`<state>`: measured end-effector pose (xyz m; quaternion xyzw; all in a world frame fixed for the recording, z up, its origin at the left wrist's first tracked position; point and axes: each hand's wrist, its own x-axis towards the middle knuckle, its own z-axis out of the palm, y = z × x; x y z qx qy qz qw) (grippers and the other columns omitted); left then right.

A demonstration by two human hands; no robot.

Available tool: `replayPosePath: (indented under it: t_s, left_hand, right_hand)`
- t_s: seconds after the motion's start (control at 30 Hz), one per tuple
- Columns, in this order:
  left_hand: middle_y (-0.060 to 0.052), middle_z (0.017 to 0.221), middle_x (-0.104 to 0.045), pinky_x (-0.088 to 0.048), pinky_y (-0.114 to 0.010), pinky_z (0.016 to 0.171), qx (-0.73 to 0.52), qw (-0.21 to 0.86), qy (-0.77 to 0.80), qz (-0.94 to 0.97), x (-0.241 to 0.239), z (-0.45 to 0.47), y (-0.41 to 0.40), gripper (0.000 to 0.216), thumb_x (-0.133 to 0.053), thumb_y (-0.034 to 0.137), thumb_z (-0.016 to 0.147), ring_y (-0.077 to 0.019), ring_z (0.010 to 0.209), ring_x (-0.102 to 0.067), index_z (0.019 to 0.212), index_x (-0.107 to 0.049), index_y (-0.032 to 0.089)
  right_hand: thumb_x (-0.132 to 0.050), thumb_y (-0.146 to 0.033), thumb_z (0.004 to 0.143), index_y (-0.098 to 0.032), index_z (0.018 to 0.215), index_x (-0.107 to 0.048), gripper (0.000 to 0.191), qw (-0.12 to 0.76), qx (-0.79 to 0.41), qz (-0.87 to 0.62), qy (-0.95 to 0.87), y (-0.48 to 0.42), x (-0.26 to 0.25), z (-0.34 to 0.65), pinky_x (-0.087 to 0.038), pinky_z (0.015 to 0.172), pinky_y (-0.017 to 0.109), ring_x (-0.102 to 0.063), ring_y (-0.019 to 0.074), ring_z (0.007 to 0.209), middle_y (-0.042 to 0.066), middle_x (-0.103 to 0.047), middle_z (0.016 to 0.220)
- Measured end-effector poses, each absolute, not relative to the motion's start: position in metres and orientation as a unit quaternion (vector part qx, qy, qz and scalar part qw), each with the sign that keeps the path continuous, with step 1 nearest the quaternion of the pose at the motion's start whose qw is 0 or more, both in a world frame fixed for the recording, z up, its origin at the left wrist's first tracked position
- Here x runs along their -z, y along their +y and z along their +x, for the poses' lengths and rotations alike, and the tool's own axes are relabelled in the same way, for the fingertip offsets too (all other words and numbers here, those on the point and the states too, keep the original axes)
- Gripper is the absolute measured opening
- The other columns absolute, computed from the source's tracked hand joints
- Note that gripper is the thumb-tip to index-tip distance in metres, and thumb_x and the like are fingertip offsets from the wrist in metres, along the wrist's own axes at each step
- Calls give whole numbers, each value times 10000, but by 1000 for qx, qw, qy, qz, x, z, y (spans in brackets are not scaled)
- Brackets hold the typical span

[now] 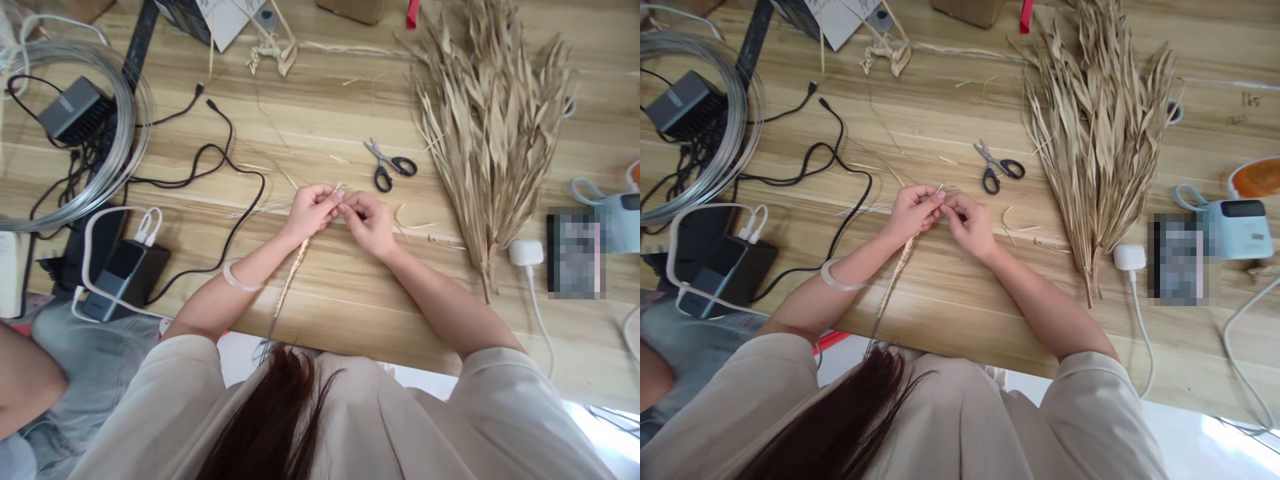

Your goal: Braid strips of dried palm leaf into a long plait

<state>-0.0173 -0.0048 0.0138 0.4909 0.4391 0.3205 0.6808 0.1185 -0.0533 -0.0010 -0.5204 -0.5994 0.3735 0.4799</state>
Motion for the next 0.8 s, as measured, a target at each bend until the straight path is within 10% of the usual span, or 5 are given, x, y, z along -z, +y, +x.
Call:
replayPosePath:
  t_s: [0.8]
  left_hand:
    - [34, 478, -509, -210, -154, 313, -330, 677, 454, 476, -19, -19, -2, 363, -685, 415, 755, 0, 317, -330, 606, -532, 122]
  right_hand:
    - [-528, -497, 856, -199, 691, -466, 347, 489, -400, -500, -593, -52, 4, 123, -256, 446, 234, -333, 69, 440, -60, -398, 490]
